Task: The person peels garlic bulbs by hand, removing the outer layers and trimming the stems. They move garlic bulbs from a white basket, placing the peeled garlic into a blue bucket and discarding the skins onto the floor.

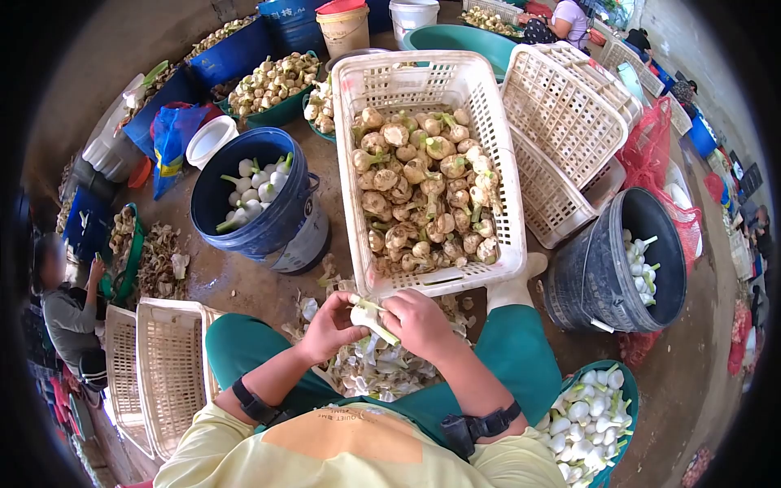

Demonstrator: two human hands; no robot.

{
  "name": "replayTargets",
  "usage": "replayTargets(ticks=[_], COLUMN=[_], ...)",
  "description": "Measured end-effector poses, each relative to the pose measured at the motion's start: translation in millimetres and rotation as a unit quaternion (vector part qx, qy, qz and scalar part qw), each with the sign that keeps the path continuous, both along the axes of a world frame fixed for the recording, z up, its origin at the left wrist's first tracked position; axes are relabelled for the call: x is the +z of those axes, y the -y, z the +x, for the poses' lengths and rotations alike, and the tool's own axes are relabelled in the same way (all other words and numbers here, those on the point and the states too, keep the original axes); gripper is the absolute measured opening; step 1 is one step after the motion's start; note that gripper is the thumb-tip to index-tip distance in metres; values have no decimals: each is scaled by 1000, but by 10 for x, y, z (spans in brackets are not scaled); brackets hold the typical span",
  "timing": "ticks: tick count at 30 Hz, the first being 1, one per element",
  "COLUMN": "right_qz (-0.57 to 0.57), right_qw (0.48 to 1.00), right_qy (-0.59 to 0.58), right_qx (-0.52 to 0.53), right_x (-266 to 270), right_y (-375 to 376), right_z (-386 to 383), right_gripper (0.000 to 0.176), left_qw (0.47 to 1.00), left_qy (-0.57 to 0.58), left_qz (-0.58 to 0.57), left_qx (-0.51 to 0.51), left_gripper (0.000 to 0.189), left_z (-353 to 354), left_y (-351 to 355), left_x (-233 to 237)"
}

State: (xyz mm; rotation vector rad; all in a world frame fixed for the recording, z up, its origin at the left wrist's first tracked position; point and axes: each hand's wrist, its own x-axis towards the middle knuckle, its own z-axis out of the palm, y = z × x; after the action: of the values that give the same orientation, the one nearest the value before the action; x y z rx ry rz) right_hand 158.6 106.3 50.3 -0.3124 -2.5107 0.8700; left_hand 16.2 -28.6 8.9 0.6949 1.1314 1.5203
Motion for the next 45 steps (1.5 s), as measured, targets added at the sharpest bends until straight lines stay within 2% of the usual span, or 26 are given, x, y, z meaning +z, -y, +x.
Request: replayTargets(ticks=[3, 5, 6, 8, 9, 10, 11, 12, 14, 15, 16, 17, 19, 22, 24, 26, 28, 29, 32, 36, 40, 42, 43, 44, 45], right_qz=[-3, -2, -17, -32, -37, -42, -53, -53, -238, -192, -193, -130, -24, 16, -28, -72, -162, -161, -55, 17, -48, -226, -171, -169, -110], right_qw=[1000, 1000, 999, 998, 997, 996, 986, 986, 965, 978, 977, 989, 998, 999, 999, 996, 984, 984, 998, 998, 997, 967, 976, 976, 990], right_qy=[-7, -4, 4, 15, 15, 15, 153, 153, 97, 59, 62, 52, 34, 14, 22, 29, 60, 59, -14, 36, 45, 101, 121, 121, 83], right_qx=[4, 1, -28, -57, -69, -82, -42, -43, 47, 64, 64, 53, 48, 38, 37, 36, -50, -50, 30, 43, 48, -68, -62, -62, -18], right_x=[-25, -16, 4, -8, -63, -130, -207, -195, -135, -64, -46, -43, -50, -48, 4, 36, 44, 36, -24, -30, 41, 45, -43, -164, -178], right_y=[-31, -82, -124, -198, -241, -284, -334, -303, -217, -195, -160, -116, -79, -61, -76, -109, -151, -142, -68, -43, -82, -176, -274, -300, -267], right_z=[-41, -54, -37, 0, 9, 28, 78, 97, 149, 148, 137, 119, 88, 36, 40, 49, 87, 79, 63, 33, 13, 52, 78, 101, 88], right_gripper=[10, 10, 10, 11, 11, 11, 12, 12, 15, 16, 16, 16, 13, 10, 9, 9, 9, 9, 9, 9, 8, 8, 11, 11, 13], left_qw=[1000, 990, 989, 971, 957, 957, 963, 968, 976, 986, 992, 994, 995, 992, 988, 992, 994, 995, 998, 996, 988, 982, 981, 980, 980], left_qy=[2, 87, 88, 78, 129, 129, 126, 122, 94, 56, 18, 1, -14, -29, -26, 44, 46, 46, 5, 20, 46, 56, 72, 87, 84], left_qz=[0, -23, -23, -27, -36, -37, -43, -49, -51, -58, -65, -59, -51, -57, -73, -33, -28, -20, -27, -40, -44, -37, -25, -10, -8], left_qx=[-22, -112, -113, -225, -258, -258, -234, -211, -190, -148, -104, -92, -87, -107, -131, -114, -98, -81, -65, -73, -140, -178, -179, -180, -180], left_gripper=[53, 64, 64, 72, 76, 76, 78, 79, 78, 75, 72, 62, 56, 46, 43, 40, 39, 39, 37, 36, 40, 43, 45, 47, 47], left_z=[-22, -80, -88, -88, -81, -77, -76, -82, -135, -153, -153, -153, -166, -157, -144, -157, -160, -170, -157, -153, -170, -148, -124, -118, -138], left_y=[28, 27, 18, 15, 28, 39, 48, 45, 6, -8, -9, -3, 12, 23, 20, 20, 23, 13, 4, 31, 43, 53, 48, 31, 10], left_x=[-7, 21, 64, 194, 239, 247, 251, 252, 198, 160, 137, 133, 19, 92, 152, 162, 129, 114, 59, 62, 150, 165, 162, 166, 174])
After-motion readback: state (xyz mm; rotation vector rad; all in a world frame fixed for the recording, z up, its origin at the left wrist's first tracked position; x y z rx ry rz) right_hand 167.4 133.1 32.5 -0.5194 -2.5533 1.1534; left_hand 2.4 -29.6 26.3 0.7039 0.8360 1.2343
